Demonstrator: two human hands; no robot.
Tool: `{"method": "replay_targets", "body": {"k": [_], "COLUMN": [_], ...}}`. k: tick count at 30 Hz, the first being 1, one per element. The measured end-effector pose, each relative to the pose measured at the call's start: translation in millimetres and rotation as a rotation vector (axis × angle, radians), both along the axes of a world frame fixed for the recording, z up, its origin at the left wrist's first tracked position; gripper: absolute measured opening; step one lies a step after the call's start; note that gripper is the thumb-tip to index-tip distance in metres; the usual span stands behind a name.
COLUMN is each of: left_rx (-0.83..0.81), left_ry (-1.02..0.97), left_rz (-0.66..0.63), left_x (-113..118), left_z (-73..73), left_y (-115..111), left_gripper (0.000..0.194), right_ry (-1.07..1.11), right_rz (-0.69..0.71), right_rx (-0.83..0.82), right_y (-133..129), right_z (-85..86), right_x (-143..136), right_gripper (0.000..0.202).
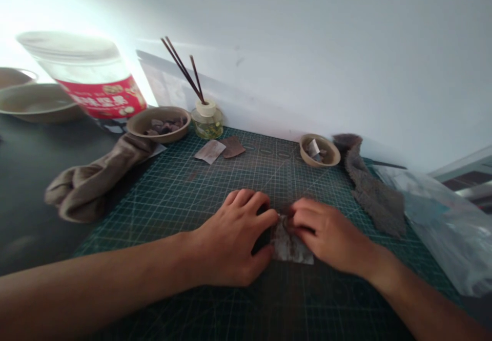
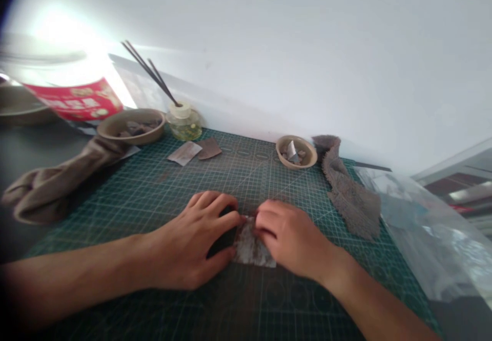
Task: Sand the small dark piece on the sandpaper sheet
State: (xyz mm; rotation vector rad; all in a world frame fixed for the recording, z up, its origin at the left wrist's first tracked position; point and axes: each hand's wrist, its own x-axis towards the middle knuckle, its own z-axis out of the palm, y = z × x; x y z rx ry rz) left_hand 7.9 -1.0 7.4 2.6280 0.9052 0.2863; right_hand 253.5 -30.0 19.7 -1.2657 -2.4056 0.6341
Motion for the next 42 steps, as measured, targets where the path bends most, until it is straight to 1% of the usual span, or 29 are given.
{"method": "replay_targets", "body": {"k": [1, 2, 4, 5, 6, 7, 9, 10, 11, 13, 15, 16, 18, 20, 22, 24, 25, 27, 28, 29, 30, 32, 33, 34, 36, 37, 38, 41, 42], "left_rx": [0.001, 0.001, -0.006, -0.008, -0.009, -0.008, -0.002, 0.0, 0.001, -0.003, -0.009, -0.009, -0.005, -0.001, -0.003, -0.008, -0.007, 0.001, 0.006, 0.008, 0.008, -0.002, -0.006, -0.008, -0.007, -0.006, -0.006, -0.014, -0.014], "left_ry": [0.001, 0.001, -0.001, -0.003, -0.005, -0.006, -0.009, -0.01, -0.011, -0.012, -0.013, -0.014, -0.015, -0.012, -0.005, -0.003, -0.003, -0.008, -0.01, -0.011, -0.012, -0.006, -0.001, 0.002, 0.006, 0.007, 0.007, 0.004, 0.002], "left_rz": [0.003, 0.006, 0.008, 0.006, 0.005, 0.005, 0.003, 0.003, 0.006, 0.008, 0.003, 0.0, 0.003, 0.011, 0.01, 0.003, 0.001, 0.005, 0.009, 0.014, 0.015, 0.01, 0.005, 0.003, 0.005, 0.008, 0.012, 0.003, 0.0], "left_x": [0.3, 0.4, 0.5, 0.4, 0.2, 0.0, -0.3, -0.4, -0.4, -0.3, -0.4, -0.4, -0.6, -0.6, -0.3, 0.0, 0.1, 0.0, -0.1, -0.2, -0.2, -0.2, 0.0, 0.2, 0.7, 0.9, 1.1, 1.3, 1.2], "left_z": [-0.1, -0.2, -0.7, -0.9, -1.1, -1.2, -1.1, -1.0, -0.8, -0.5, -0.3, -0.2, 0.0, 0.1, 0.1, -0.2, -0.4, -0.7, -0.8, -0.8, -0.8, -0.4, -0.1, 0.1, 0.4, 0.4, 0.4, 0.4, 0.4], "left_y": [0.3, 0.5, 0.3, 0.0, -0.3, -0.6, -0.9, -0.9, -0.9, -0.8, -0.8, -1.0, -1.3, -1.4, -1.2, -1.0, -1.0, -1.1, -1.2, -1.3, -1.3, -1.1, -0.9, -0.7, -0.3, -0.2, -0.2, -0.5, -0.7], "left_gripper": [0.029, 0.029, 0.029, 0.03, 0.03, 0.03, 0.029, 0.029, 0.029, 0.03, 0.03, 0.03, 0.029, 0.029, 0.03, 0.031, 0.031, 0.03, 0.03, 0.029, 0.029, 0.03, 0.03, 0.03, 0.029, 0.027, 0.026, 0.022, 0.021], "right_ry": [0.0, -0.003, -0.011, -0.011, -0.007, -0.002, -0.006, -0.015, -0.028, -0.042, -0.039, -0.029, -0.013, -0.019, -0.031, -0.025, -0.021, -0.011, -0.014, -0.022, -0.03, -0.066, -0.077, -0.085, -0.088, -0.088, -0.083, -0.045, -0.028], "right_rz": [-0.032, -0.029, 0.088, 0.157, 0.192, 0.179, 0.061, 0.012, 0.0, 0.074, 0.135, 0.114, 0.011, -0.02, 0.081, 0.157, 0.142, 0.03, -0.016, -0.027, -0.012, 0.133, 0.152, 0.138, 0.046, 0.032, 0.055, 0.208, 0.2], "right_rx": [0.004, -0.014, -0.084, -0.105, -0.104, -0.081, -0.015, -0.008, -0.028, -0.088, -0.079, -0.043, 0.016, -0.02, -0.107, -0.11, -0.075, 0.011, 0.025, 0.009, -0.024, -0.106, -0.083, -0.053, 0.003, -0.004, -0.033, -0.099, -0.076], "right_y": [1.3, 2.0, 0.9, -0.4, -1.7, -2.6, -2.9, -2.5, -2.1, -2.1, -2.1, -1.6, 0.4, 1.7, 0.4, -1.7, -1.9, -0.1, 1.5, 2.9, 3.8, 2.7, 1.1, -1.1, -5.6, -7.6, -9.2, -10.0, -8.7], "right_z": [0.2, 0.8, 2.0, 2.2, 2.2, 2.1, 2.1, 2.3, 2.6, 2.6, 1.3, 0.6, 0.4, 1.9, 3.2, 2.2, 1.2, -0.1, 0.2, 1.2, 2.7, 5.8, 6.8, 7.3, 6.6, 5.8, 4.9, 2.8, 2.8], "right_x": [1.0, 1.8, 1.5, 0.3, -1.2, -2.6, -3.7, -3.4, -3.0, -2.9, -4.1, -4.5, -3.4, -0.7, 0.6, -1.0, -2.1, -2.7, -1.9, -0.5, 0.9, 2.6, 2.4, 1.5, -1.7, -3.7, -5.8, -9.6, -9.3], "right_gripper": [0.018, 0.019, 0.019, 0.019, 0.018, 0.017, 0.017, 0.018, 0.019, 0.019, 0.019, 0.018, 0.017, 0.018, 0.019, 0.019, 0.019, 0.018, 0.018, 0.018, 0.019, 0.019, 0.019, 0.019, 0.02, 0.02, 0.02, 0.015, 0.015]}}
